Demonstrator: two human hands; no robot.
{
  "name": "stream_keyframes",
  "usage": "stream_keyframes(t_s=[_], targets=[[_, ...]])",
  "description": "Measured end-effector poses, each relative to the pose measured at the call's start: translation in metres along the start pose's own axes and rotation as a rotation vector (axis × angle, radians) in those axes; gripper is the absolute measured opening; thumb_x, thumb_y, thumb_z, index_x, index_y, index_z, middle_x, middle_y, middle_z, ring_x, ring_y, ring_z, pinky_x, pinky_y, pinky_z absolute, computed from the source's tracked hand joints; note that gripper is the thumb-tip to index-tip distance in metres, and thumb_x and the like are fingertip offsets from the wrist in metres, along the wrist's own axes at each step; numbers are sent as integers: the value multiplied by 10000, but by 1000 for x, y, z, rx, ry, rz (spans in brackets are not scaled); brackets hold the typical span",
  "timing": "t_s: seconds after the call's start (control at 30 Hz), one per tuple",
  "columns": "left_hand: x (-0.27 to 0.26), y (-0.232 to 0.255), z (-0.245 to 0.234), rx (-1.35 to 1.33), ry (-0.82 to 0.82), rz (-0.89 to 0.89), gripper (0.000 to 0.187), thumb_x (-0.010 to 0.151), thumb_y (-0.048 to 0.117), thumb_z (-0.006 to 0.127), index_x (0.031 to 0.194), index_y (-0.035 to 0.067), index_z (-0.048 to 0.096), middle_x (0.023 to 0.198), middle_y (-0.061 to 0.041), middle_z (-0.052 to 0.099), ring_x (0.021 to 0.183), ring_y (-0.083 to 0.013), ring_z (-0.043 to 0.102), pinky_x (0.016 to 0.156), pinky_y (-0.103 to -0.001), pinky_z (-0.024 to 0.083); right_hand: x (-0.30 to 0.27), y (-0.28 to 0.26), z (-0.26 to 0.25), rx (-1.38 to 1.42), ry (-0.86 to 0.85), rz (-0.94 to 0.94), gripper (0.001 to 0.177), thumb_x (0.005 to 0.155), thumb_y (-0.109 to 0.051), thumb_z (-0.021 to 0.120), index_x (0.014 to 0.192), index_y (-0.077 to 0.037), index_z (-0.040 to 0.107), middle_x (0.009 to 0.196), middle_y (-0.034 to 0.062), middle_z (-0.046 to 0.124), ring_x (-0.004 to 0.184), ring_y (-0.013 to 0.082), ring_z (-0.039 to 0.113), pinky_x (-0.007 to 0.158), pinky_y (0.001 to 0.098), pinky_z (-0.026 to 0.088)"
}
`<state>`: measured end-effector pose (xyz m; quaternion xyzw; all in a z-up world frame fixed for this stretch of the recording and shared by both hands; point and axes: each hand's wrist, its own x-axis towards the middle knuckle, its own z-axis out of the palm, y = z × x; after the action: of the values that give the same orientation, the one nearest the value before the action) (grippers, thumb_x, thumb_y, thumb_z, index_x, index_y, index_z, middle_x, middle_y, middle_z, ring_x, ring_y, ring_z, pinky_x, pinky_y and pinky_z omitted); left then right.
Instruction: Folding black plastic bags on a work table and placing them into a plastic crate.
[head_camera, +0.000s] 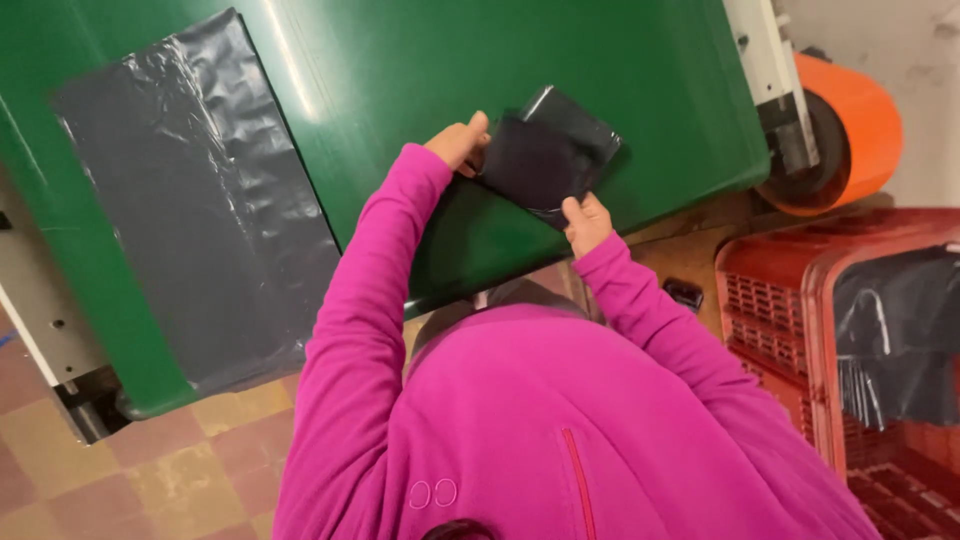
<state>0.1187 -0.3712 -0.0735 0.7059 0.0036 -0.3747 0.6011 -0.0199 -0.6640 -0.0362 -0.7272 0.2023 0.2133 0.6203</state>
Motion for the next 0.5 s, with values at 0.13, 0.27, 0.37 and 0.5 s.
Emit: stream_keyframes(t_s=[0.13,0.27,0.37,0.5], targets=[[-57,68,48,588,314,334,423,964,499,630,965,97,759,821,-161,735,753,-340,716,707,-437,560,-20,-55,-6,835,-253,6,379,983,-109,445,1358,-81,489,1253,76,673,1045,255,735,826,450,638],[-46,67,75,712,672,306,395,944,503,664,931,115,737,819,-166,737,764,-403,700,693,-513,551,6,-13,-35,512,-82,-131,371,1021,-94,523,1373,-32,426,1202,137,648,1012,309,694,855,463,612],[-37,62,85,710,733,241,404,932,513,660,918,112,710,820,-169,734,761,-412,700,689,-525,551,-9,-55,-24,-163,159,-500,281,1005,-140,643,1235,-46,511,1142,170,614,965,329,653,831,480,566],[-45,76,91,630,745,112,423,929,504,660,1052,101,627,884,-183,733,803,-424,695,687,-539,545,6,-123,30,-764,13,-1265,353,975,-141,679,1314,-69,615,1402,130,585,1400,396,533,1189,581,409]])
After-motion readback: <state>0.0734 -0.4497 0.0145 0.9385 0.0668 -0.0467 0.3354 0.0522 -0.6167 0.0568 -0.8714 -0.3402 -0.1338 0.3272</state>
